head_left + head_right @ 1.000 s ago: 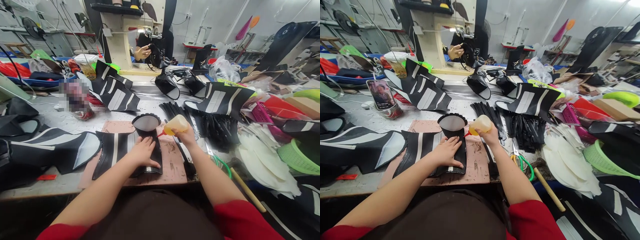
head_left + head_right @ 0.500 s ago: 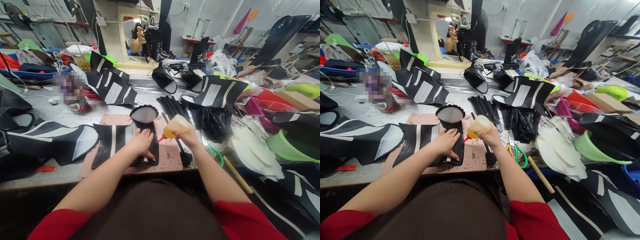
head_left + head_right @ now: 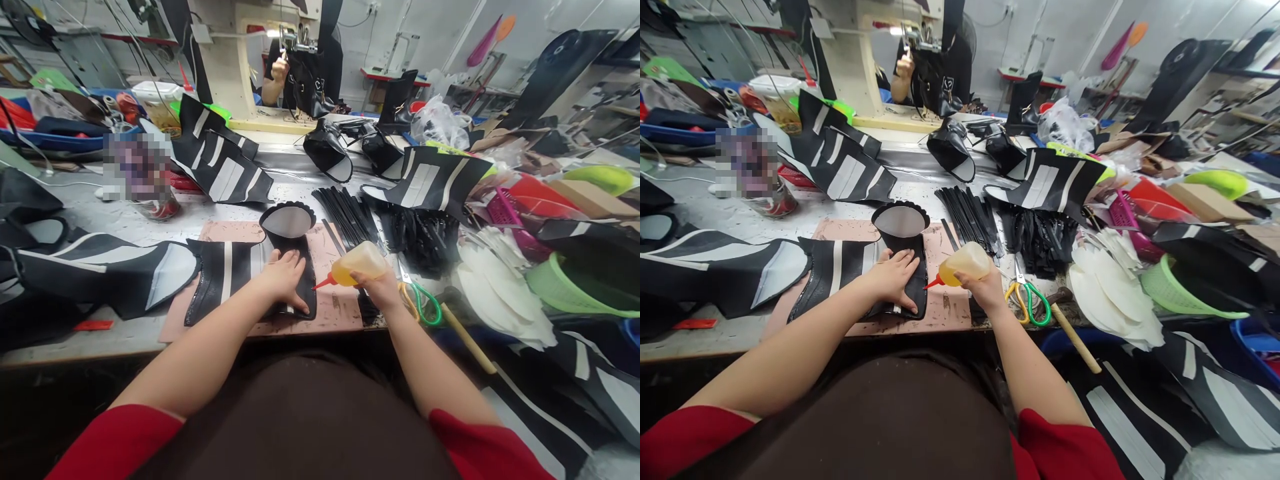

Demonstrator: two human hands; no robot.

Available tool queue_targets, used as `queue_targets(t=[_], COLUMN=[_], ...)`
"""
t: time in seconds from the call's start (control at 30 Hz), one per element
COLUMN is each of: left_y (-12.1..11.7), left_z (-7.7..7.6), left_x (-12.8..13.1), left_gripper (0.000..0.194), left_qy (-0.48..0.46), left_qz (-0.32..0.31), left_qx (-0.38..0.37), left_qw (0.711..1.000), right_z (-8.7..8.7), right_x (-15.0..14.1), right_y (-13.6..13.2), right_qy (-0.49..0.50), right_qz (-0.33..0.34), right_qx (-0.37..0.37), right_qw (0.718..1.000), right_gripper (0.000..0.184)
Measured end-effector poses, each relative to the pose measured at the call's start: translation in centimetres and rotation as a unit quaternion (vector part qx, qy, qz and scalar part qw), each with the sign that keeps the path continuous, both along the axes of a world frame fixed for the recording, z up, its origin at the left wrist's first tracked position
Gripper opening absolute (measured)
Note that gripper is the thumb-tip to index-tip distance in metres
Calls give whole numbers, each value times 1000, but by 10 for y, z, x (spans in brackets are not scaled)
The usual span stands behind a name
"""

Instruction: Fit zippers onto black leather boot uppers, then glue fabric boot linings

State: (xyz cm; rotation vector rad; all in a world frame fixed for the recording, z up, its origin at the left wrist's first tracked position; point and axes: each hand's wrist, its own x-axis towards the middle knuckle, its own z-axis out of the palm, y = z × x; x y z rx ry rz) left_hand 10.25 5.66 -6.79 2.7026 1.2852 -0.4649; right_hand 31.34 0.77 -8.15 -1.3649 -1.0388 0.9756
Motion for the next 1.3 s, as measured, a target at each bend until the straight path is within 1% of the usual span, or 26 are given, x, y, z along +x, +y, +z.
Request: queue_targets(t=[0.1,0.2,0.3,0.43,0.53,0.63,0.7,0.77,0.83,0.87,0.9,0.93,0.97,1.03,1.07,1.1,1.13,1.17,1.2,1.23,1.3], left_y=[1,1,1,0,0,0,0,0,0,0,0,1,2,4,6,7,9,11,14,17,24], left_z=[-2,-3,-2,-2,-2,-2,-3,-3,-3,-2,0,3,7,18,26,34,41,48,53,56,56], left_x=[0,0,0,0,0,0,0,0,0,0,0,0,-1,-1,-2,-4,-6,-8,-11,-14,-19], left_gripper=[127,127,125,126,126,125,126,125,125,124,122,118,110,85,69,54,43,39,40,42,42], left_qy=[-3,-2,1,-6,-10,-9,-10,-9,-6,-3,1,4,6,5,0,-5,-11,-15,-19,-22,-34], left_qz=[-1,3,9,3,-2,-1,-1,-1,1,1,1,0,-2,-16,-28,-44,-66,-89,-115,-137,-168], left_qx=[1,1,-4,-3,0,2,2,1,0,-1,-3,-3,-1,14,25,39,55,71,92,112,142], left_qw=[1000,1000,1000,1000,1000,1000,1000,1000,1000,1000,1000,1000,1000,1000,999,998,996,993,989,984,975], right_z=[-1,-3,-9,-20,-25,-23,-18,-13,-8,-7,-5,-3,0,9,15,21,27,32,35,36,32], right_x=[0,2,5,11,16,20,19,15,9,8,7,8,11,24,35,48,63,79,95,110,132], right_y=[-10,-20,-29,-41,-45,-43,-38,-34,-31,-30,-30,-30,-31,-31,-30,-29,-28,-26,-24,-21,-13], right_qy=[8,-2,-10,-26,-48,-87,-124,-167,-215,-239,-259,-274,-281,-266,-242,-211,-175,-138,-112,-100,-114], right_qz=[8,0,3,8,27,48,50,65,89,90,72,34,-21,-146,-204,-253,-287,-306,-301,-277,-198], right_qx=[2,4,0,16,30,49,81,140,211,245,277,309,338,375,377,365,338,296,240,179,76], right_qw=[1000,1000,1000,1000,998,994,988,974,949,935,922,910,898,876,870,871,879,895,916,939,971], right_gripper=[56,54,55,59,61,63,63,61,54,49,42,37,36,47,54,59,61,59,55,52,48])
